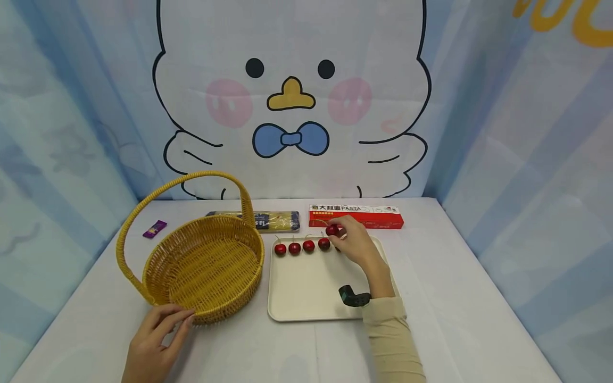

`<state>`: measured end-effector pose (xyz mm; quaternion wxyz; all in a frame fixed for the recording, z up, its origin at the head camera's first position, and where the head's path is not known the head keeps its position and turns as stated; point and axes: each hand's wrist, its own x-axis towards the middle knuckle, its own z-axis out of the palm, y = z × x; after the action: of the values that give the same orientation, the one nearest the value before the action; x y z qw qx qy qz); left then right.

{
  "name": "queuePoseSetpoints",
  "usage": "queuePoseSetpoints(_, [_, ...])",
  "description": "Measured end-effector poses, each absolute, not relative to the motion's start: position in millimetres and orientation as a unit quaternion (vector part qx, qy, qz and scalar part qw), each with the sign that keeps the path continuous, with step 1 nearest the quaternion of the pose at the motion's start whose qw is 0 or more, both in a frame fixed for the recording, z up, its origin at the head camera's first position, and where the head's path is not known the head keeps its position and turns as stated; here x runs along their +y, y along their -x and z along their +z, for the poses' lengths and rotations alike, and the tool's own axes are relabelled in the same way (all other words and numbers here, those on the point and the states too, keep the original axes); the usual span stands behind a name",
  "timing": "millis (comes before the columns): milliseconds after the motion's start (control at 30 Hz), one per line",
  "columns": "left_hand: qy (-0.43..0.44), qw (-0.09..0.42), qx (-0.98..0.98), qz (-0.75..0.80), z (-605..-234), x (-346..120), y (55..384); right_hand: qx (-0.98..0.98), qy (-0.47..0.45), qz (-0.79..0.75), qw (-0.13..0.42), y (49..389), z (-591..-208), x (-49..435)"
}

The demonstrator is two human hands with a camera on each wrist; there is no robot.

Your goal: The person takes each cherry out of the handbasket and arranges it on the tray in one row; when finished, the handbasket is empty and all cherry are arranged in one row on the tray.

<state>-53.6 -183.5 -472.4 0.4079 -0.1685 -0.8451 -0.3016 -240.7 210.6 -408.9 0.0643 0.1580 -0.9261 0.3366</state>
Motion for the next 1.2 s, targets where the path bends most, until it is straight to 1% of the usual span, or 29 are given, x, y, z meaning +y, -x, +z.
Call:
queuePoseSetpoints(167, [0.171, 0.417, -0.84, -0.301, -473.0, -183.4, 54.3, -0.935, -0.109, 0.333, 0.053, 245.7, -418.1, 225.8])
queuePoseSetpoints(367, [0.168, 0.407, -0.845, -0.303, -471.6, -182.6, 53.6, -0.941, -0.061, 0.33, 0.04, 251.4, -430.7, 242.1])
queuePoseSetpoints(600, [0.165, 0.4, -0.847, -0.308, -470.0, -182.1, 53.2, -0.948, -0.016, 0.318, 0.005, 256.1, -445.1, 251.8])
queuePoseSetpoints(867, [0.166, 0.396, -0.848, -0.311, -469.5, -182.5, 52.2, -0.95, -0.001, 0.312, -0.01, 258.6, -452.6, 255.8])
queuePoseSetpoints(1100, [0.171, 0.409, -0.842, -0.307, -470.7, -181.8, 53.1, -0.95, -0.007, 0.312, -0.008, 259.1, -455.3, 258.2])
queuePoseSetpoints(1200, [0.167, 0.404, -0.846, -0.305, -470.3, -182.1, 52.7, -0.95, -0.009, 0.311, -0.009, 257.6, -453.8, 259.6])
